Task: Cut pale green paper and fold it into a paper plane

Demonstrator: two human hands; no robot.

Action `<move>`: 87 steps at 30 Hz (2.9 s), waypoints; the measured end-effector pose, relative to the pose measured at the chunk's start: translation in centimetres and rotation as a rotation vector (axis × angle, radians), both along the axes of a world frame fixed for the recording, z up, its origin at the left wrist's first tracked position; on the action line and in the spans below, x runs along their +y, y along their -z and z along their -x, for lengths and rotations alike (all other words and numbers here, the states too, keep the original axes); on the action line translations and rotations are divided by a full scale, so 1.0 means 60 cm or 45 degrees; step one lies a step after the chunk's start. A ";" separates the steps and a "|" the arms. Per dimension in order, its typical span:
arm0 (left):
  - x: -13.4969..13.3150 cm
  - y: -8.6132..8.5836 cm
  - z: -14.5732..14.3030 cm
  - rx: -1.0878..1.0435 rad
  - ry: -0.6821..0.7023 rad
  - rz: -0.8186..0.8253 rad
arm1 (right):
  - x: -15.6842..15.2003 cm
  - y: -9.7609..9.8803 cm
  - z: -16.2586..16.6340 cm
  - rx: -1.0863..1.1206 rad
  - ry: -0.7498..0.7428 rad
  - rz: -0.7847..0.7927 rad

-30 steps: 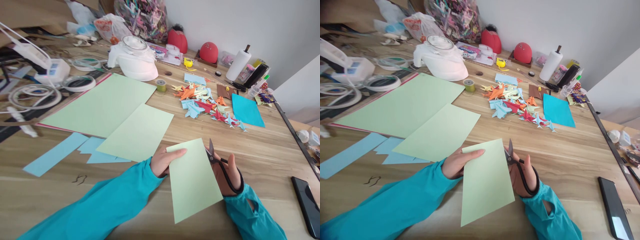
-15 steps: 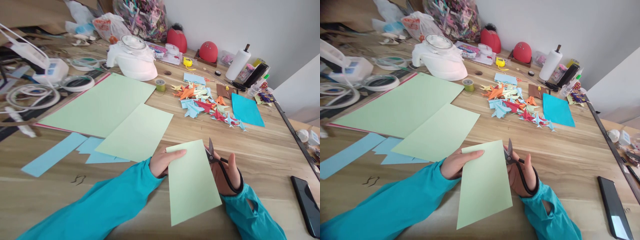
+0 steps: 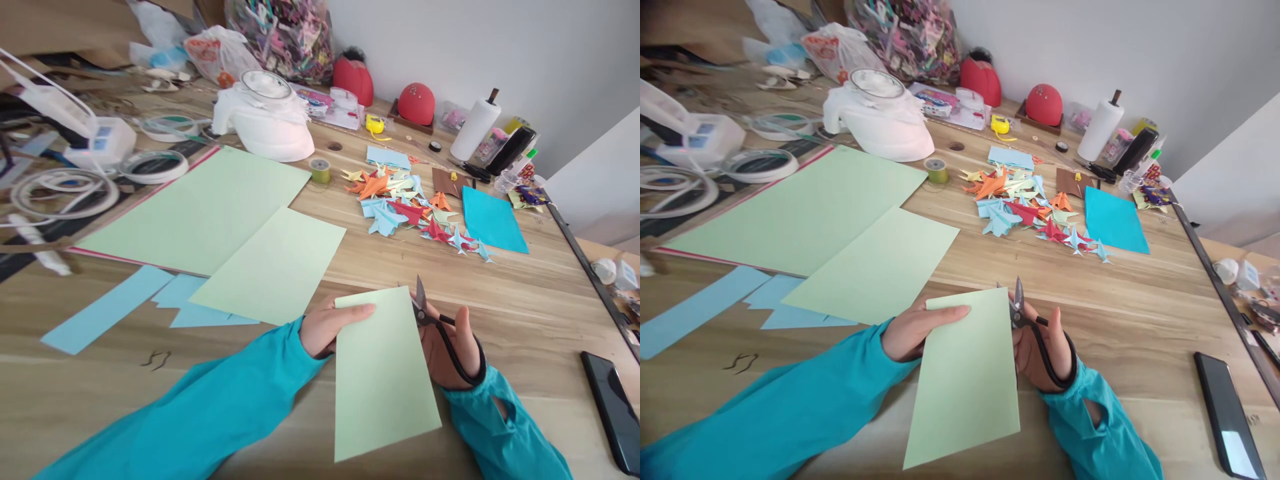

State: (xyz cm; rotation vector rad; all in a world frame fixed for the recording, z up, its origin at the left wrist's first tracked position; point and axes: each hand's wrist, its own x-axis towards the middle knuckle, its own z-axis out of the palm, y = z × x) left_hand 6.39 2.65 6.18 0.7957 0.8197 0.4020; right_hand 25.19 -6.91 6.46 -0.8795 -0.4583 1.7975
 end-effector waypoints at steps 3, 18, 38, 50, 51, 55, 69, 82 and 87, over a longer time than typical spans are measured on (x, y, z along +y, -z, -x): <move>-0.002 -0.004 0.000 0.050 -0.006 -0.025 | 0.001 -0.006 0.005 -0.014 0.015 -0.019; -0.006 0.004 0.000 0.032 -0.072 -0.046 | 0.005 -0.008 0.009 -0.038 0.073 -0.035; 0.000 0.017 -0.009 0.088 -0.055 -0.057 | 0.004 -0.013 0.028 -0.035 0.218 -0.061; 0.009 -0.001 0.001 0.072 -0.187 -0.140 | 0.014 -0.026 -0.024 -0.263 0.502 -0.338; 0.011 0.001 0.001 0.065 -0.181 -0.165 | 0.017 -0.022 -0.028 -0.358 0.571 -0.389; 0.017 0.017 -0.004 0.026 -0.197 -0.233 | 0.021 0.005 -0.032 -0.764 0.686 -0.446; 0.035 0.016 -0.008 0.012 -0.133 -0.400 | -0.031 0.040 -0.196 -2.890 0.446 0.401; 0.037 0.010 -0.003 0.087 0.032 -0.539 | -0.037 0.017 -0.175 -2.949 0.466 0.075; 0.035 0.013 -0.008 0.173 0.181 -0.751 | -0.007 0.021 -0.071 -1.680 0.277 -0.543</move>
